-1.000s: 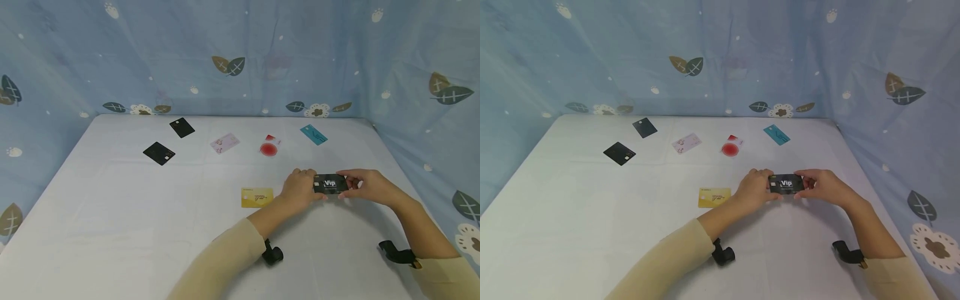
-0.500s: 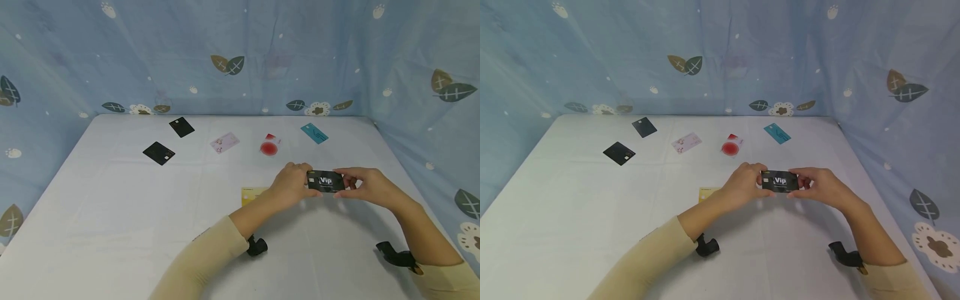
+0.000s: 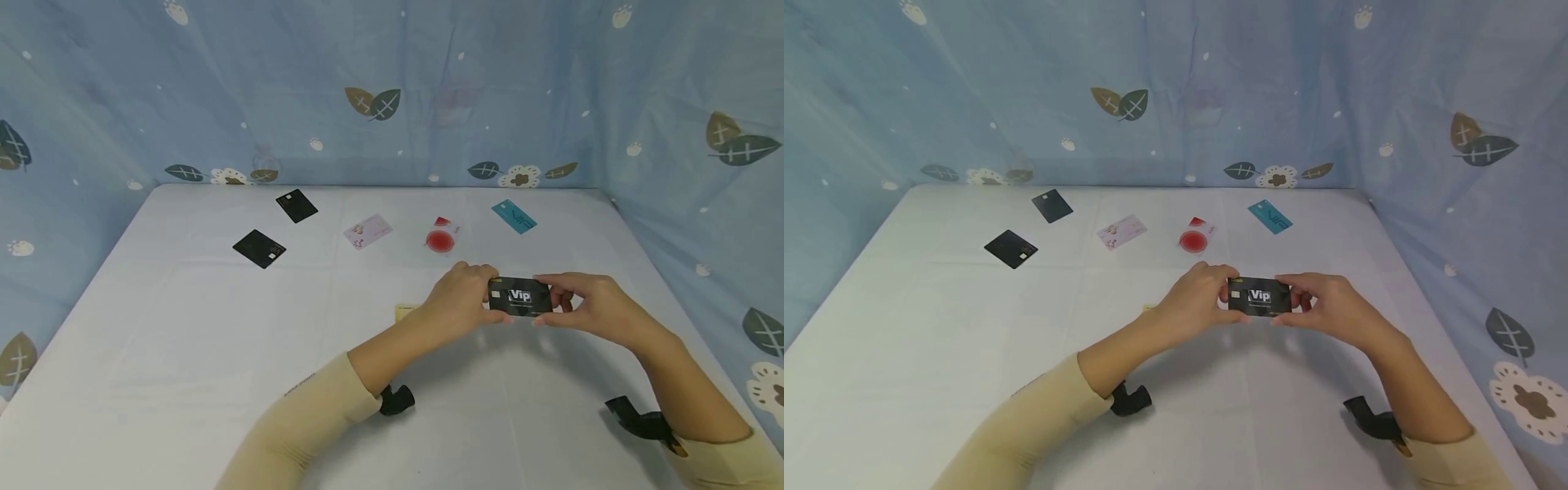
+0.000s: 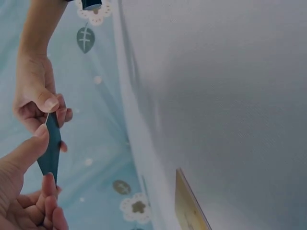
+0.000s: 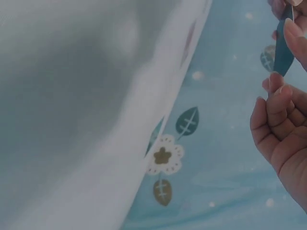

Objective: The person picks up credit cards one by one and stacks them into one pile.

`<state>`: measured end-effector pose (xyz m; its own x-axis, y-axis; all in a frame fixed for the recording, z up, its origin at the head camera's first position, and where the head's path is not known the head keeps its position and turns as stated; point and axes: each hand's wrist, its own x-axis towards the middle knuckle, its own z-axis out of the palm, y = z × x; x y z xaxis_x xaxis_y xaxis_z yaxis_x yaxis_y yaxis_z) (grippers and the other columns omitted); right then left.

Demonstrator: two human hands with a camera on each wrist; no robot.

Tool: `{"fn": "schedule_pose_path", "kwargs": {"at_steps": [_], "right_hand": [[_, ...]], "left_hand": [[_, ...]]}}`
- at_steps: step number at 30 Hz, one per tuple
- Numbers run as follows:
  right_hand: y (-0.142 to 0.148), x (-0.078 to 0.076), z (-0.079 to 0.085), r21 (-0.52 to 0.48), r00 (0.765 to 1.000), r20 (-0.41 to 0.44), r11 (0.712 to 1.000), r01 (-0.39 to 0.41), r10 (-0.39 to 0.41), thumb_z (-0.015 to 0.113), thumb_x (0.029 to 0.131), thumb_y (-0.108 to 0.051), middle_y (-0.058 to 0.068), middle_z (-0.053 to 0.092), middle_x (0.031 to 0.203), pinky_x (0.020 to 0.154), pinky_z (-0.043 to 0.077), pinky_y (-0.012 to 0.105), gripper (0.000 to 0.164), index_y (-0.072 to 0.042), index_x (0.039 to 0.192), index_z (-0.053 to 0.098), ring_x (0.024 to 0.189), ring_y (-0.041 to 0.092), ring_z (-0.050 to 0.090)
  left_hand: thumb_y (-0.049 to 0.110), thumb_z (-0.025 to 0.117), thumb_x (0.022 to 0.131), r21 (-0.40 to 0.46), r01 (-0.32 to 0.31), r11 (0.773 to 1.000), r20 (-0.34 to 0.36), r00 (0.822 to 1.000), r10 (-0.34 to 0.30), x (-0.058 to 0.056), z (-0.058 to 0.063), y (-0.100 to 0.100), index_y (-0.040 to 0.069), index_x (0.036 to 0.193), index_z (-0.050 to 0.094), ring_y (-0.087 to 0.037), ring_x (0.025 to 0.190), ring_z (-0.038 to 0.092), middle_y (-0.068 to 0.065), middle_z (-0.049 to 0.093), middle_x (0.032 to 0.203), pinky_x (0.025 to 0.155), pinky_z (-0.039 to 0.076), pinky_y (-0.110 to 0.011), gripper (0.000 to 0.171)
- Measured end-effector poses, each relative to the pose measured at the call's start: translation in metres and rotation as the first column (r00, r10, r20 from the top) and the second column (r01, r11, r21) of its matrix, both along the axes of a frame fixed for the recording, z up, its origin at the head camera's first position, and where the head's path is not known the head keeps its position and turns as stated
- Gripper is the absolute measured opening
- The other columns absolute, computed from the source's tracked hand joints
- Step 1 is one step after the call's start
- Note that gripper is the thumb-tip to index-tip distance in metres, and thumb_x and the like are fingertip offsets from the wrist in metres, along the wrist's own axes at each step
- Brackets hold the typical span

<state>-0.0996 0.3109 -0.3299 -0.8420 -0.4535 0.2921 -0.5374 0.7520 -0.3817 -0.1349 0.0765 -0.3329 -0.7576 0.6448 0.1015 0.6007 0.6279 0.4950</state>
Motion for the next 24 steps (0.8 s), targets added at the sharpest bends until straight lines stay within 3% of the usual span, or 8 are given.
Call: {"fn": "schedule_pose_path", "kwargs": {"at_steps": [6,14,24], "right_hand": [[-0.018,0.001,0.003,-0.003,1.0,0.015,1.0,0.014,-0.014,0.089,0.056,-0.01,-0.007,0.054,0.07,0.05,0.038,0.017,0.06,0.004,0.11,0.066,0.065,0.002,0.046],[-0.037,0.0,0.01,-0.004,1.0,0.029,1.0,0.0,0.0,0.089,0.059,-0.013,-0.007,0.054,0.072,0.05,0.041,0.019,0.06,0.003,0.112,0.066,0.067,0.004,0.047],[-0.059,-0.001,0.012,-0.052,0.993,0.121,0.999,0.0,0.006,0.087,0.065,-0.017,-0.005,0.055,0.073,0.05,0.042,0.021,0.057,0.001,0.114,0.064,0.068,0.007,0.049]], "left_hand": [[0.043,0.079,0.073,0.009,-0.016,1.0,-0.007,1.0,0.016,0.001,0.002,-0.015,0.008,0.117,0.06,-0.012,0.08,0.045,0.005,0.056,0.08,0.062,0.037,-0.017,0.059],[0.039,0.082,0.071,0.096,-0.063,0.993,0.079,0.995,0.055,0.003,0.002,-0.038,0.008,0.117,0.06,-0.013,0.08,0.045,0.004,0.054,0.074,0.059,0.039,-0.018,0.059],[0.037,0.082,0.071,0.169,-0.093,0.981,0.14,0.988,0.07,0.008,0.004,-0.066,0.01,0.114,0.06,-0.014,0.087,0.046,-0.001,0.056,0.078,0.064,0.042,-0.023,0.055]]}}
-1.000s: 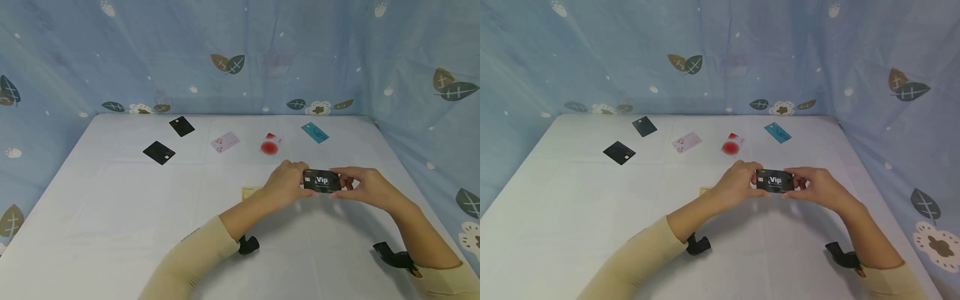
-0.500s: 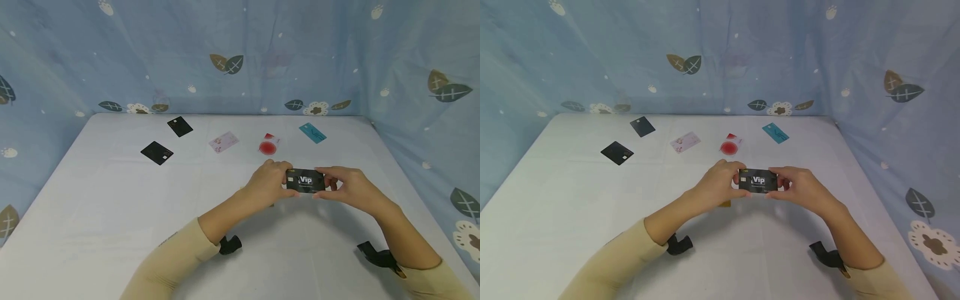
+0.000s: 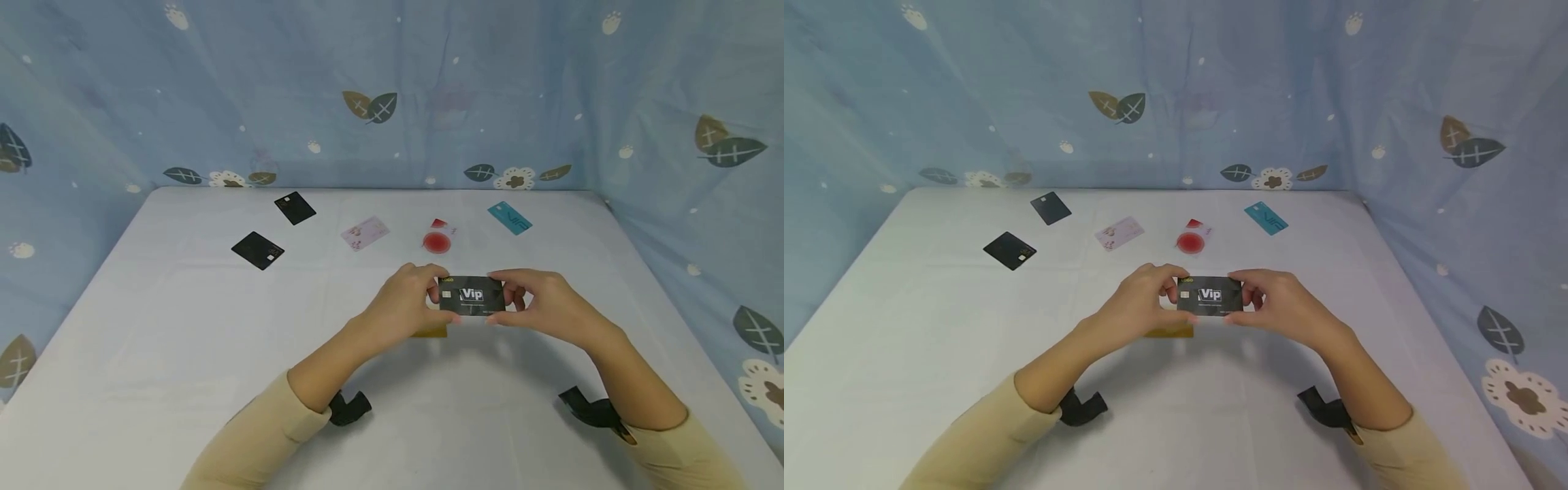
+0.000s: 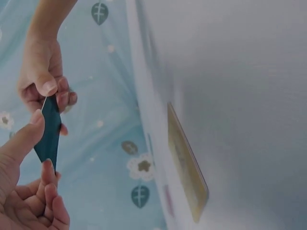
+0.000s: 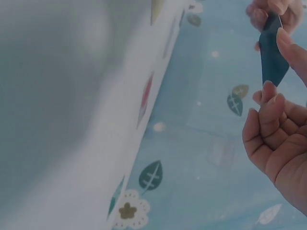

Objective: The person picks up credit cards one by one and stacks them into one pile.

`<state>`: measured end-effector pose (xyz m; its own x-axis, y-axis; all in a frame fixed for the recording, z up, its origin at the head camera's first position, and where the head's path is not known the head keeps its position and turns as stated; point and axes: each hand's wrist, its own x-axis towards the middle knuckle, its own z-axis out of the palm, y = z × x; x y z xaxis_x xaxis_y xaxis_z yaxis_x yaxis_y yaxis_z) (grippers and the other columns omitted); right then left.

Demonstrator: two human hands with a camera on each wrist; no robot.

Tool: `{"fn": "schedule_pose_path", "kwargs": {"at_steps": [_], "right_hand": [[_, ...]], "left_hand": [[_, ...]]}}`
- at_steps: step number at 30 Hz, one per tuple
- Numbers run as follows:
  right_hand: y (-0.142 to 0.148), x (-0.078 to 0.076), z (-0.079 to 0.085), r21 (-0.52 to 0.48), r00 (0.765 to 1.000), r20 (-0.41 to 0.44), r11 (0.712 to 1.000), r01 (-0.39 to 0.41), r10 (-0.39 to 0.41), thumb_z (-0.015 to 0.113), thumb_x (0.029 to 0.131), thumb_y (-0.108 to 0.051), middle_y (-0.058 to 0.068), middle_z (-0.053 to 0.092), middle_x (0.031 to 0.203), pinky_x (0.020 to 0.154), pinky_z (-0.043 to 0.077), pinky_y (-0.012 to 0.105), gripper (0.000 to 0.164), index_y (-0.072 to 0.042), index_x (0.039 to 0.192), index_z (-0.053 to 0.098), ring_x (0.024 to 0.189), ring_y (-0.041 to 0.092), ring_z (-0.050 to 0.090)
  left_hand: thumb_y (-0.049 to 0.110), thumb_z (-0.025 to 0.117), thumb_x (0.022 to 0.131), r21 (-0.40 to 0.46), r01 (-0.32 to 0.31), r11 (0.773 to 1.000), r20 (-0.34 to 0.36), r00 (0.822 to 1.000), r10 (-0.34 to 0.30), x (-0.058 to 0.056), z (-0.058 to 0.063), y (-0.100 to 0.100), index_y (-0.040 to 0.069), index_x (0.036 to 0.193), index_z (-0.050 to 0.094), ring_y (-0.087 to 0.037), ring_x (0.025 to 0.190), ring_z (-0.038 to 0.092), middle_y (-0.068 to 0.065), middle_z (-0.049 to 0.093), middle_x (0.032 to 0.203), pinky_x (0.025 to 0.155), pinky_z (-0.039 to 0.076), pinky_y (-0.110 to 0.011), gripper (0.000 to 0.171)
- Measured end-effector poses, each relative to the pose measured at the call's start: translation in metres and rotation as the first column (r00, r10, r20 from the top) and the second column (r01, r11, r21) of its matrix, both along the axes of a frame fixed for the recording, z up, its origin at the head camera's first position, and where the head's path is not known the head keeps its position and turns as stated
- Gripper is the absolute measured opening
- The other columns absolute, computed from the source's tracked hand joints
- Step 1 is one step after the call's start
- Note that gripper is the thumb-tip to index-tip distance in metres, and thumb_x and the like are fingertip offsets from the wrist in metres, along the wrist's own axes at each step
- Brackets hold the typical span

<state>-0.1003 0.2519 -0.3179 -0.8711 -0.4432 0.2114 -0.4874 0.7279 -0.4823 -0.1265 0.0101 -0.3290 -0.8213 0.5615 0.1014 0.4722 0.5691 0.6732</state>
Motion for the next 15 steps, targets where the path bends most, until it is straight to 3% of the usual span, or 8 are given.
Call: {"fn": "schedule_pose_path", "kwargs": {"at_steps": [8,15], "right_hand": [[-0.014,-0.002,-0.008,-0.043,0.998,0.066,0.999,-0.011,0.014,0.085,0.069,-0.021,-0.003,0.056,0.077,0.053,0.043,0.021,0.059,0.001,0.119,0.062,0.071,0.009,0.051],[-0.024,0.0,-0.017,-0.12,0.994,0.086,0.991,-0.059,0.07,0.084,0.07,-0.011,-0.004,0.058,0.079,0.055,0.043,0.022,0.062,0.006,0.123,0.058,0.07,0.008,0.051]], "left_hand": [[0.034,0.084,0.069,0.027,-0.031,0.999,0.009,0.999,0.03,0.002,-0.004,-0.018,0.009,0.117,0.06,-0.015,0.09,0.047,-0.001,0.057,0.078,0.069,0.042,-0.026,0.06],[0.027,0.086,0.068,0.041,-0.056,0.998,0.02,0.998,0.055,0.005,-0.006,-0.032,0.008,0.121,0.06,-0.016,0.089,0.047,-0.004,0.059,0.08,0.077,0.043,-0.031,0.063]]}}
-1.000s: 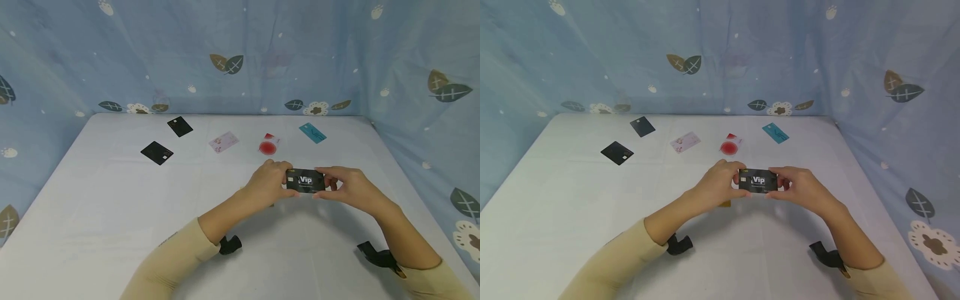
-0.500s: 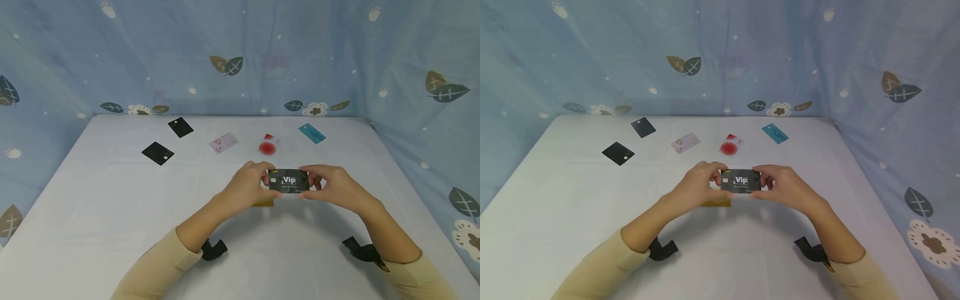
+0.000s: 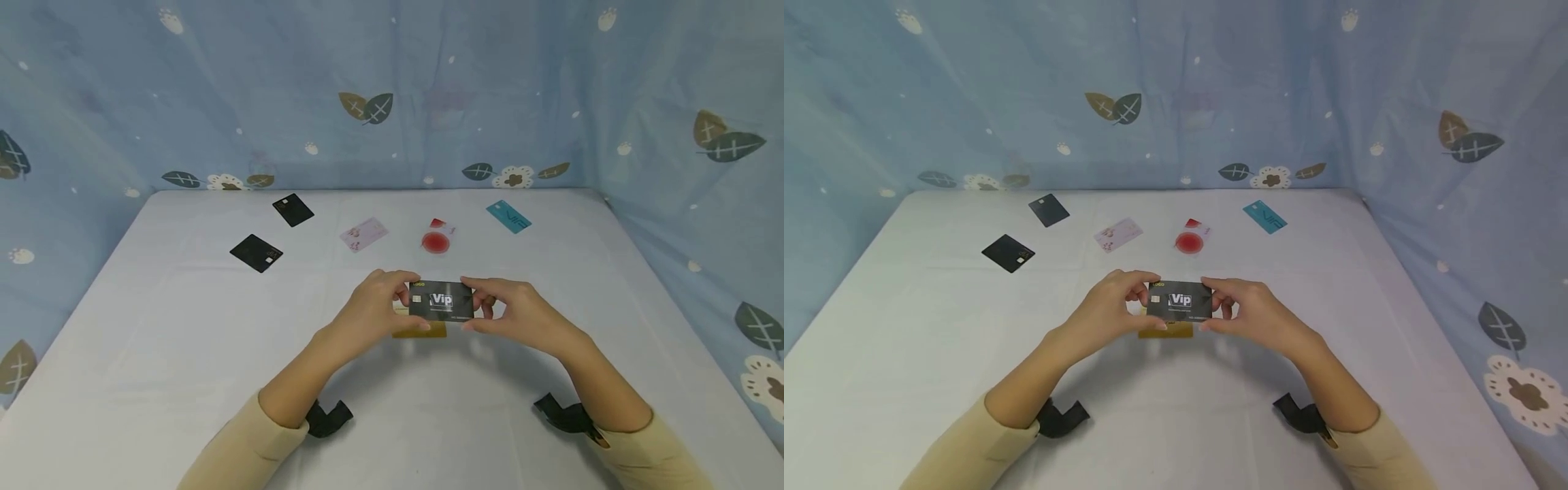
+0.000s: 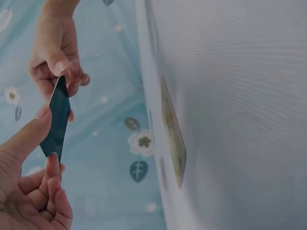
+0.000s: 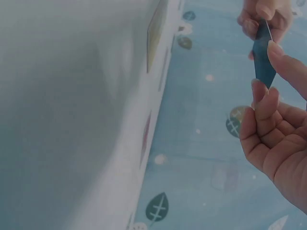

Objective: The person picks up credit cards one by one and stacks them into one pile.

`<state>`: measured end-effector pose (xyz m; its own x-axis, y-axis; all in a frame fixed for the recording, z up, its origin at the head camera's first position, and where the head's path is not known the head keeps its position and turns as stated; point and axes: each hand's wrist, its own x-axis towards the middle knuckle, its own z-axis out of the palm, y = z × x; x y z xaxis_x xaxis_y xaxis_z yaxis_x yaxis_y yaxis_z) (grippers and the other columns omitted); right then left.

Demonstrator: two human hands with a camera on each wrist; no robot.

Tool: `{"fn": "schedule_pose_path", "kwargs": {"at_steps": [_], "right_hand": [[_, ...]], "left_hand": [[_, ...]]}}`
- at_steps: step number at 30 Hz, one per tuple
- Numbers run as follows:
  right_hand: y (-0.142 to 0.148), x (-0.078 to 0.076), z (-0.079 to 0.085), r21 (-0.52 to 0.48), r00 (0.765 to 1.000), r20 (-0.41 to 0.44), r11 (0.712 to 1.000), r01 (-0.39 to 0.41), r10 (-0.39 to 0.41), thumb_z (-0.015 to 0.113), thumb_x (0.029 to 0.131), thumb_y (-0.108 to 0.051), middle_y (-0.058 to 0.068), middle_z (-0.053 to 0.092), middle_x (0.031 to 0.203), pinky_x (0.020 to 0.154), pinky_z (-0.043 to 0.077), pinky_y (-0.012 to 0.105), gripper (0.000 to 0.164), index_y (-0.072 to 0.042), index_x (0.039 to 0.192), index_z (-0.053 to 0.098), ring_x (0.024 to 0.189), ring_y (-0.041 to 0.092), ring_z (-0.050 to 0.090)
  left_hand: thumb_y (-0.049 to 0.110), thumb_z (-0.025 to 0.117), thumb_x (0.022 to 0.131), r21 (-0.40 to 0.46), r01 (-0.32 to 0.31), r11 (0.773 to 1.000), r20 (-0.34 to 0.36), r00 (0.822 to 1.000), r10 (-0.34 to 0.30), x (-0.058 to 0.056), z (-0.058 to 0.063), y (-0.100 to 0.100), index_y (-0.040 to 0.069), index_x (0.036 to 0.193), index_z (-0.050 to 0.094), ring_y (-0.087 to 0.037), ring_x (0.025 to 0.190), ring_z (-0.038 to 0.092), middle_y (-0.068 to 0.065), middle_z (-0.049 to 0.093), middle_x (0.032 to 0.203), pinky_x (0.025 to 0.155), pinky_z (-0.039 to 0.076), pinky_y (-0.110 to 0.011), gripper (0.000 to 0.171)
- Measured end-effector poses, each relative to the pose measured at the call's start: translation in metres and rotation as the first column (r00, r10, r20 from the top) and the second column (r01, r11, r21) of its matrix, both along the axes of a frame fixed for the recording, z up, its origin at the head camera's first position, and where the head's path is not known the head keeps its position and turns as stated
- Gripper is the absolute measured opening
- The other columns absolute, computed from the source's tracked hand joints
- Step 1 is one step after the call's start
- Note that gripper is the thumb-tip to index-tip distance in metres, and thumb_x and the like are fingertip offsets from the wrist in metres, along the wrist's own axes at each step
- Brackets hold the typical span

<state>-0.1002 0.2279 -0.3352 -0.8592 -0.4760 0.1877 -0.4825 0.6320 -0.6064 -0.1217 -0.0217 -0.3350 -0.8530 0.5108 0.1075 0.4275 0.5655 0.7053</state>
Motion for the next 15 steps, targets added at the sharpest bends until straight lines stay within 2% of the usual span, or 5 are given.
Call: {"fn": "schedule_pose_path", "kwargs": {"at_steps": [10,15], "right_hand": [[-0.009,0.001,-0.01,-0.064,0.998,0.058,0.998,0.022,-0.018,0.084,0.068,-0.01,0.005,0.059,0.08,0.057,0.046,0.024,0.062,0.005,0.122,0.059,0.07,0.01,0.051],[-0.013,-0.001,-0.016,-0.056,0.995,0.101,0.998,0.023,-0.017,0.084,0.069,-0.013,0.0,0.057,0.081,0.061,0.048,0.025,0.062,0.004,0.123,0.059,0.072,0.01,0.052]], "left_hand": [[0.024,0.086,0.067,-0.005,0.007,1.0,0.072,0.997,-0.007,-0.003,-0.007,-0.012,0.009,0.125,0.058,-0.015,0.091,0.048,0.004,0.057,0.082,0.079,0.043,-0.032,0.065],[0.021,0.085,0.069,-0.001,0.041,0.999,0.147,0.988,-0.041,-0.006,-0.015,-0.02,0.01,0.126,0.057,-0.017,0.092,0.048,0.005,0.059,0.085,0.083,0.042,-0.033,0.065]]}}
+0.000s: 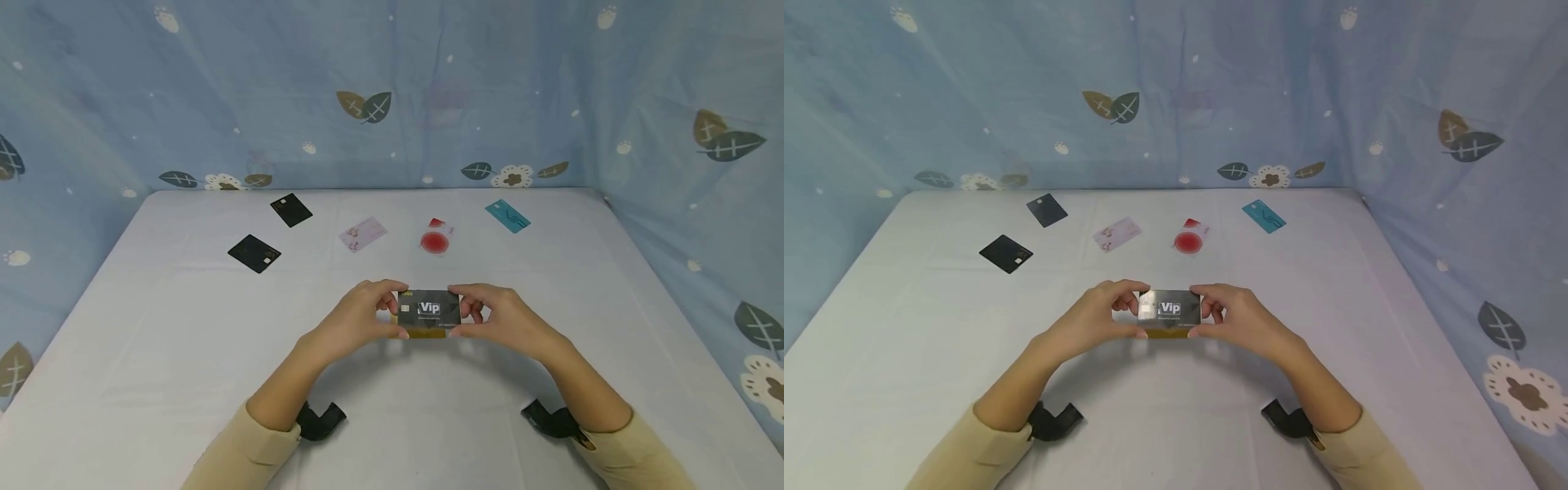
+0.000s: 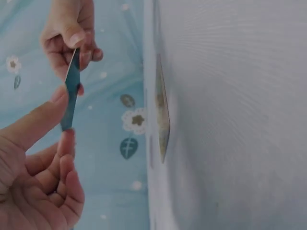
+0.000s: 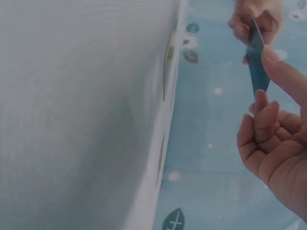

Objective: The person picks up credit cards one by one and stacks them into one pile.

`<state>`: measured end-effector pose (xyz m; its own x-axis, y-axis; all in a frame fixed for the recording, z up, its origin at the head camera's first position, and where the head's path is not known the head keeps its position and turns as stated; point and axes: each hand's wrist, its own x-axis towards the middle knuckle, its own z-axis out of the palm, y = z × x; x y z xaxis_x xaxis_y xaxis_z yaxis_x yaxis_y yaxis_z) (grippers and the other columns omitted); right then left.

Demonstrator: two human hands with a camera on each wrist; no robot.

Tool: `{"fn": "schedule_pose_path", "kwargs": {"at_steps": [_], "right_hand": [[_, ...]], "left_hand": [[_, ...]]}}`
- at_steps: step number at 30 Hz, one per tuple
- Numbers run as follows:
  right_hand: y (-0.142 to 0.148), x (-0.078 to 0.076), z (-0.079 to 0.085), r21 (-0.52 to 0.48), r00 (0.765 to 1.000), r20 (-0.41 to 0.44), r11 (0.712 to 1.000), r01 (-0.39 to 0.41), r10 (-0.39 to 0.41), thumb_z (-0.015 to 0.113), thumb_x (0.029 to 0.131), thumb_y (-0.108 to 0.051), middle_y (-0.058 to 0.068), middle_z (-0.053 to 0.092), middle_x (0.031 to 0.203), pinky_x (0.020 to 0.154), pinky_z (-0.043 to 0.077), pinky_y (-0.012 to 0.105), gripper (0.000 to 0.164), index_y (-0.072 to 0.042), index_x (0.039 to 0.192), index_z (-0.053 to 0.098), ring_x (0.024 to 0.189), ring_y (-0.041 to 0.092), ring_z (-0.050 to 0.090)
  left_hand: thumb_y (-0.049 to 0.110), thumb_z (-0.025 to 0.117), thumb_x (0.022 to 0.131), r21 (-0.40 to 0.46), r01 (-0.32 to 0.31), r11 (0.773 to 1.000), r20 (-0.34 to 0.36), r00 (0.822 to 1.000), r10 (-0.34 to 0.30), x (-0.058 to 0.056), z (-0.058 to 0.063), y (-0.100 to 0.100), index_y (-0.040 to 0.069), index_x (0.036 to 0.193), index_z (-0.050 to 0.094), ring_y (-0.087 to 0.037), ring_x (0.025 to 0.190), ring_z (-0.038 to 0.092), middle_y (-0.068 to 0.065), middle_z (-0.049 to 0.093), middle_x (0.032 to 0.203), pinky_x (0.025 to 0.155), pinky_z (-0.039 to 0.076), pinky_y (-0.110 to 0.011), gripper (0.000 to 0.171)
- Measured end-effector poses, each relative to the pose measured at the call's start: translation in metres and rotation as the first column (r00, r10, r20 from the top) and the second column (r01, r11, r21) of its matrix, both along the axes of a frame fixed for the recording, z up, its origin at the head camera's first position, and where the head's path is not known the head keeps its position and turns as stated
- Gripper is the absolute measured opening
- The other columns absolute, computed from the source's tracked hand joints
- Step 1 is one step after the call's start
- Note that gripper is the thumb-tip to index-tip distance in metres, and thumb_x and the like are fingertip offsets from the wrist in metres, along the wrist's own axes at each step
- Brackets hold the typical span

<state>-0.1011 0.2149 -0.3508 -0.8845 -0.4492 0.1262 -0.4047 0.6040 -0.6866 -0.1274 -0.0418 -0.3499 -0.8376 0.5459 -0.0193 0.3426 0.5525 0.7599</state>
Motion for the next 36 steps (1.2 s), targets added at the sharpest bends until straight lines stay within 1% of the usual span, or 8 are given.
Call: {"fn": "schedule_pose_path", "kwargs": {"at_steps": [3,6,10,16,21,27,33,36], "right_hand": [[-0.002,-0.001,-0.003,0.007,1.0,0.027,1.0,-0.002,0.002,0.084,0.07,-0.016,0.0,0.057,0.082,0.061,0.048,0.025,0.062,0.003,0.123,0.059,0.073,0.01,0.052],[-0.002,-0.001,-0.006,0.004,0.999,0.041,1.0,-0.007,0.006,0.084,0.07,-0.017,0.003,0.058,0.083,0.06,0.047,0.024,0.063,0.003,0.124,0.058,0.073,0.011,0.052],[-0.004,-0.004,-0.012,-0.003,0.998,0.065,1.0,-0.002,0.003,0.084,0.07,-0.017,0.005,0.059,0.083,0.057,0.045,0.022,0.062,0.003,0.124,0.058,0.07,0.01,0.051],[-0.007,-0.007,-0.021,0.033,0.996,0.093,0.999,0.004,-0.007,0.083,0.072,-0.021,-0.002,0.058,0.082,0.055,0.042,0.02,0.062,0.0,0.124,0.058,0.067,0.008,0.049],[-0.008,-0.009,-0.026,0.061,0.995,0.104,0.998,0.004,-0.01,0.082,0.073,-0.021,-0.003,0.057,0.081,0.055,0.042,0.02,0.061,0.001,0.124,0.057,0.064,0.007,0.047],[-0.011,-0.011,-0.033,0.066,0.996,0.091,0.997,-0.027,0.021,0.081,0.073,-0.021,-0.003,0.057,0.08,0.055,0.041,0.02,0.062,0.004,0.124,0.056,0.064,0.006,0.046],[-0.013,-0.013,-0.038,0.089,0.995,0.097,0.996,-0.025,0.016,0.082,0.073,-0.022,-0.004,0.057,0.078,0.054,0.041,0.02,0.063,0.004,0.124,0.056,0.063,0.006,0.046],[-0.013,-0.013,-0.039,0.092,0.994,0.11,0.996,-0.021,0.011,0.082,0.072,-0.021,-0.004,0.057,0.077,0.054,0.041,0.019,0.062,0.004,0.123,0.056,0.063,0.006,0.047]], "left_hand": [[0.02,0.084,0.07,-0.001,0.025,1.0,0.017,1.0,-0.025,-0.001,-0.005,-0.003,0.009,0.126,0.057,-0.017,0.091,0.048,0.007,0.059,0.087,0.084,0.041,-0.033,0.063],[0.019,0.084,0.07,-0.007,0.04,0.999,0.009,0.999,-0.04,-0.002,-0.008,-0.004,0.008,0.126,0.057,-0.016,0.091,0.048,0.006,0.059,0.087,0.084,0.041,-0.033,0.063],[0.018,0.084,0.07,-0.03,0.041,0.999,-0.006,0.999,-0.041,-0.003,-0.01,-0.005,0.007,0.125,0.057,-0.017,0.092,0.049,0.002,0.061,0.088,0.085,0.042,-0.034,0.063],[0.016,0.085,0.069,-0.063,0.036,0.997,-0.028,0.999,-0.038,-0.005,-0.015,-0.004,0.006,0.124,0.058,-0.017,0.092,0.05,0.0,0.062,0.087,0.085,0.042,-0.034,0.062],[0.017,0.085,0.068,-0.086,0.041,0.995,-0.069,0.996,-0.047,-0.01,-0.024,-0.003,0.006,0.123,0.06,-0.017,0.089,0.05,0.0,0.063,0.085,0.079,0.041,-0.03,0.061],[0.016,0.087,0.065,-0.081,0.042,0.996,-0.067,0.997,-0.047,-0.014,-0.032,-0.004,0.004,0.119,0.062,-0.016,0.085,0.051,0.002,0.061,0.081,0.079,0.042,-0.031,0.061],[0.014,0.087,0.064,-0.06,0.049,0.997,-0.059,0.997,-0.053,-0.017,-0.039,-0.005,0.002,0.117,0.062,-0.014,0.081,0.051,0.003,0.061,0.079,0.081,0.042,-0.032,0.06],[0.015,0.087,0.063,-0.064,0.05,0.997,-0.064,0.996,-0.054,-0.018,-0.042,-0.004,0.003,0.116,0.063,-0.013,0.08,0.051,0.002,0.062,0.079,0.081,0.042,-0.032,0.059]]}}
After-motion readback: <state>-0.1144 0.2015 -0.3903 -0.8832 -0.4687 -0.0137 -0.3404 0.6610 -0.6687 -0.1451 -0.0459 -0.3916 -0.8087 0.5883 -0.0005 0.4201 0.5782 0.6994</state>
